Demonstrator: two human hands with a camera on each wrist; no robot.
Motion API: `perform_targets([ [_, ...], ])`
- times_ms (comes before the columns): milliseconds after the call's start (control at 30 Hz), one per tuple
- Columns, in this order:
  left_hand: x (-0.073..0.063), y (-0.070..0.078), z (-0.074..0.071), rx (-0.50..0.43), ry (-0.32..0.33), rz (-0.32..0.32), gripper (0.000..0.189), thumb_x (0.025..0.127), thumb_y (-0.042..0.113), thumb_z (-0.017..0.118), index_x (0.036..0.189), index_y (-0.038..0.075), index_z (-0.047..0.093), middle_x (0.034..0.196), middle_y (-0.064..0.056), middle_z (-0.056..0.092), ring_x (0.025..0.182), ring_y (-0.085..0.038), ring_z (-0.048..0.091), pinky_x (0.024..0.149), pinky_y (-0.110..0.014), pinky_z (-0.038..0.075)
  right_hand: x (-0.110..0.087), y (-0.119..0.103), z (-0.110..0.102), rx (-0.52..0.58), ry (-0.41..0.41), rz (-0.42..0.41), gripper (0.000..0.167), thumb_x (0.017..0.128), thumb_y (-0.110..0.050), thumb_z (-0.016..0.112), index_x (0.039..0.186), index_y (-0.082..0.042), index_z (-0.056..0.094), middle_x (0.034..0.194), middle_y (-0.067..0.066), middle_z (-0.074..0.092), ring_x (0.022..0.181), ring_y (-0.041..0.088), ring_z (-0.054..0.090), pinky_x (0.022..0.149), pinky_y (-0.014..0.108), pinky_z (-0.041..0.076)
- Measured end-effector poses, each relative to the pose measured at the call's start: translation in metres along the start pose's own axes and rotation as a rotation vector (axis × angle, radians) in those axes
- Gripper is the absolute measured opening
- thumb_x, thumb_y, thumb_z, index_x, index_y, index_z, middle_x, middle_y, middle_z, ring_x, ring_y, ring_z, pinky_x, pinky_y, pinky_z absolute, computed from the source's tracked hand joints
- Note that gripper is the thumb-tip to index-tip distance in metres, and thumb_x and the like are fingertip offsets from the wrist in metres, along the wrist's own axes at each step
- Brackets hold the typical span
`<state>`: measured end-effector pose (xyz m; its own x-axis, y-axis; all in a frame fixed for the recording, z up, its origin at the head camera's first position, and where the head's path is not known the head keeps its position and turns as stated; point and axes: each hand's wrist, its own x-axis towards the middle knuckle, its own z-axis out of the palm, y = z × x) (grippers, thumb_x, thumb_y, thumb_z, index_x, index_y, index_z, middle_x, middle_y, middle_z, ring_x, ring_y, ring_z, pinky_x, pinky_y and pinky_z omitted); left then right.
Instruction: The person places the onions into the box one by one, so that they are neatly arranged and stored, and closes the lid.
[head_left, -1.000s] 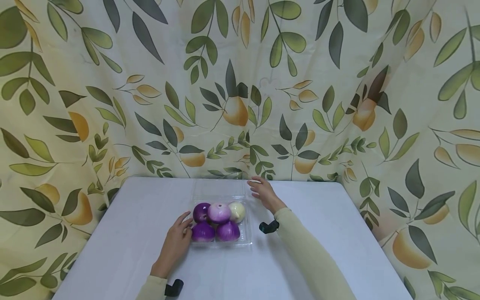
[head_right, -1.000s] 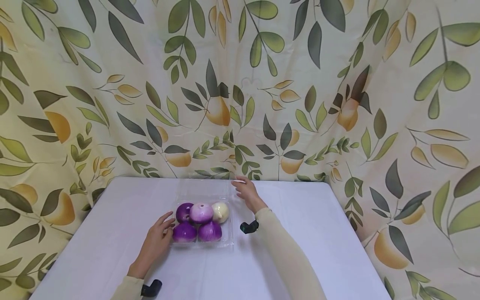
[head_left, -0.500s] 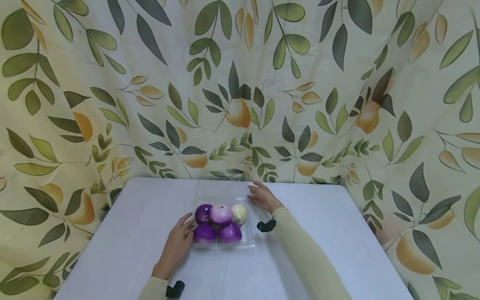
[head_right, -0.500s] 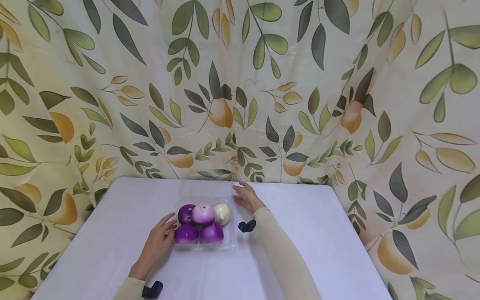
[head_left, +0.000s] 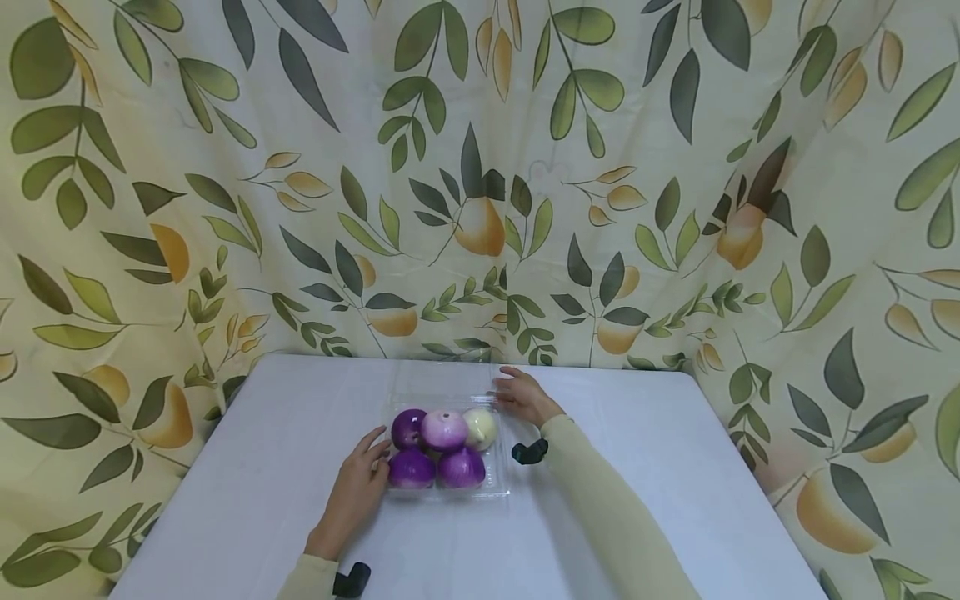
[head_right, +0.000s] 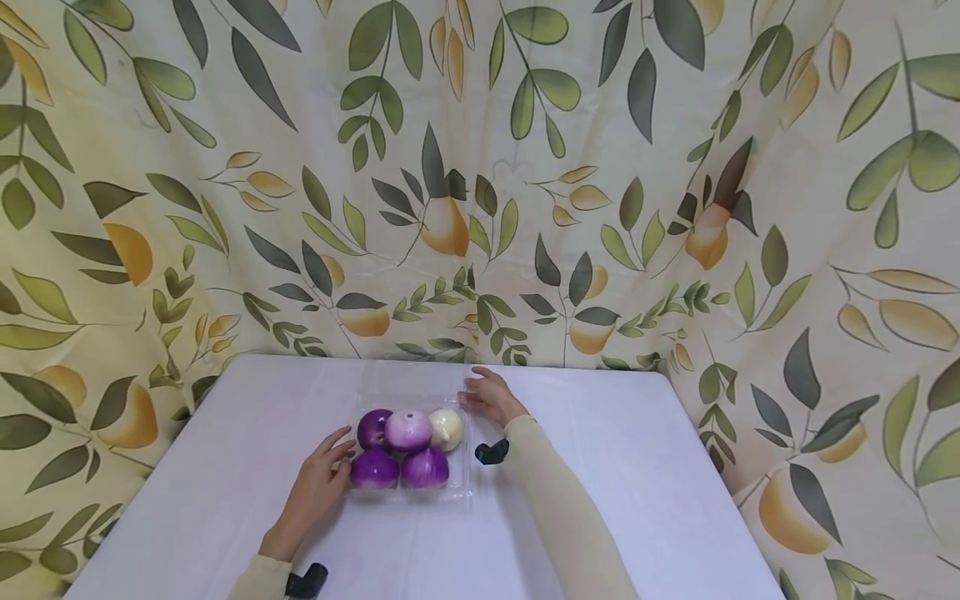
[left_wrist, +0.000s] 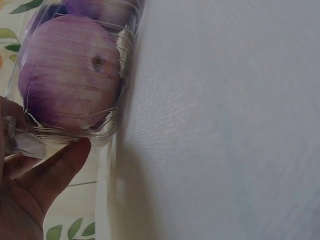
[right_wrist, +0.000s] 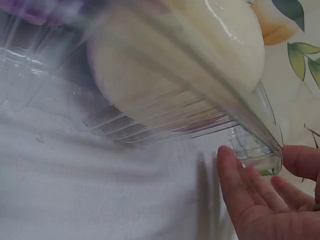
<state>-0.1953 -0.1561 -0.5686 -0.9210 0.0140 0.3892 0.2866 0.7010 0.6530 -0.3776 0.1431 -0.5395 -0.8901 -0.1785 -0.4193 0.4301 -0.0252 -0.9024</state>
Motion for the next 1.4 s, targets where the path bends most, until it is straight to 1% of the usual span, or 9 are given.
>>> perform_targets([
  [133, -0.001, 0.0, 0.0, 0.001, 0.005, 0.004, 0.032, 0.089, -0.002, 0.059, 0.121, -0.004, 0.066, 0.14, -0.012, 0.056, 0.103, -0.026, 0.07, 0.084, -0.041, 0.058, -0.001, 0.002, -0.001, -0.022, -0.005, -0.006, 0.055, 0.1, -0.005, 0.047, 0.153, -0.005, 0.03, 0.148, 0.023, 0.039, 0.108, 0.026, 0.061, 0.075, 0.025, 0.056],
  [300, -0.002, 0.0, 0.0, 0.006, 0.016, 0.019, 0.032, 0.089, -0.002, 0.06, 0.12, -0.004, 0.066, 0.14, -0.012, 0.057, 0.102, -0.025, 0.07, 0.083, -0.04, 0.059, -0.003, 0.001, -0.001, -0.017, -0.009, -0.009, 0.056, 0.1, -0.007, 0.051, 0.152, -0.008, 0.032, 0.15, 0.02, 0.041, 0.115, 0.029, 0.06, 0.081, 0.028, 0.058],
  [400, -0.002, 0.001, 0.0, 0.008, 0.022, 0.03, 0.032, 0.089, -0.002, 0.059, 0.12, -0.005, 0.067, 0.139, -0.012, 0.057, 0.101, -0.025, 0.071, 0.083, -0.04, 0.059, -0.004, 0.001, -0.003, -0.008, -0.01, -0.04, 0.057, 0.099, -0.006, 0.051, 0.153, -0.008, 0.031, 0.152, 0.02, 0.042, 0.118, 0.03, 0.061, 0.086, 0.032, 0.057],
  [633, -0.001, 0.001, -0.001, 0.019, 0.012, 0.028, 0.031, 0.089, -0.001, 0.059, 0.119, -0.004, 0.067, 0.139, -0.012, 0.057, 0.102, -0.025, 0.071, 0.086, -0.041, 0.059, -0.007, 0.001, -0.005, 0.02, -0.044, -0.104, 0.057, 0.099, 0.0, 0.048, 0.153, -0.006, 0.03, 0.153, 0.02, 0.04, 0.122, 0.033, 0.06, 0.097, 0.036, 0.055],
  [800, -0.001, 0.0, -0.001, 0.012, 0.017, 0.039, 0.031, 0.089, -0.002, 0.059, 0.119, -0.004, 0.067, 0.139, -0.012, 0.057, 0.101, -0.025, 0.071, 0.086, -0.041, 0.059, -0.009, 0.002, -0.005, 0.015, -0.033, -0.147, 0.058, 0.098, 0.0, 0.05, 0.152, -0.006, 0.03, 0.153, 0.021, 0.04, 0.123, 0.034, 0.059, 0.1, 0.038, 0.054],
  [933, -0.002, 0.0, -0.001, 0.006, 0.015, 0.042, 0.031, 0.089, -0.002, 0.059, 0.119, -0.005, 0.067, 0.14, -0.013, 0.057, 0.101, -0.025, 0.071, 0.086, -0.041, 0.059, -0.009, 0.003, -0.006, 0.023, -0.023, -0.159, 0.059, 0.097, 0.001, 0.051, 0.152, -0.007, 0.031, 0.153, 0.02, 0.04, 0.122, 0.032, 0.06, 0.099, 0.037, 0.054],
  [1067, -0.003, 0.0, -0.001, 0.004, 0.02, 0.029, 0.032, 0.089, -0.002, 0.059, 0.119, -0.004, 0.067, 0.14, -0.013, 0.057, 0.102, -0.025, 0.071, 0.085, -0.041, 0.059, -0.01, 0.003, -0.006, 0.013, -0.02, -0.163, 0.061, 0.097, 0.0, 0.051, 0.153, -0.009, 0.03, 0.153, 0.017, 0.041, 0.121, 0.03, 0.06, 0.098, 0.036, 0.054],
  [1167, -0.003, -0.001, 0.001, -0.013, 0.016, 0.024, 0.032, 0.089, -0.002, 0.058, 0.12, -0.005, 0.066, 0.141, -0.013, 0.056, 0.102, -0.025, 0.07, 0.084, -0.04, 0.059, -0.011, 0.002, -0.006, -0.001, -0.021, -0.187, 0.062, 0.097, 0.001, 0.05, 0.154, -0.007, 0.027, 0.153, 0.018, 0.041, 0.121, 0.03, 0.06, 0.098, 0.036, 0.054],
  [1400, -0.001, 0.0, 0.002, -0.01, 0.0, 0.01, 0.032, 0.09, 0.0, 0.058, 0.121, -0.004, 0.066, 0.142, -0.011, 0.056, 0.103, -0.025, 0.07, 0.086, -0.04, 0.059, -0.014, 0.001, -0.009, 0.015, -0.004, -0.213, 0.061, 0.094, 0.003, 0.055, 0.151, -0.008, 0.034, 0.154, 0.018, 0.04, 0.121, 0.031, 0.058, 0.099, 0.037, 0.053],
])
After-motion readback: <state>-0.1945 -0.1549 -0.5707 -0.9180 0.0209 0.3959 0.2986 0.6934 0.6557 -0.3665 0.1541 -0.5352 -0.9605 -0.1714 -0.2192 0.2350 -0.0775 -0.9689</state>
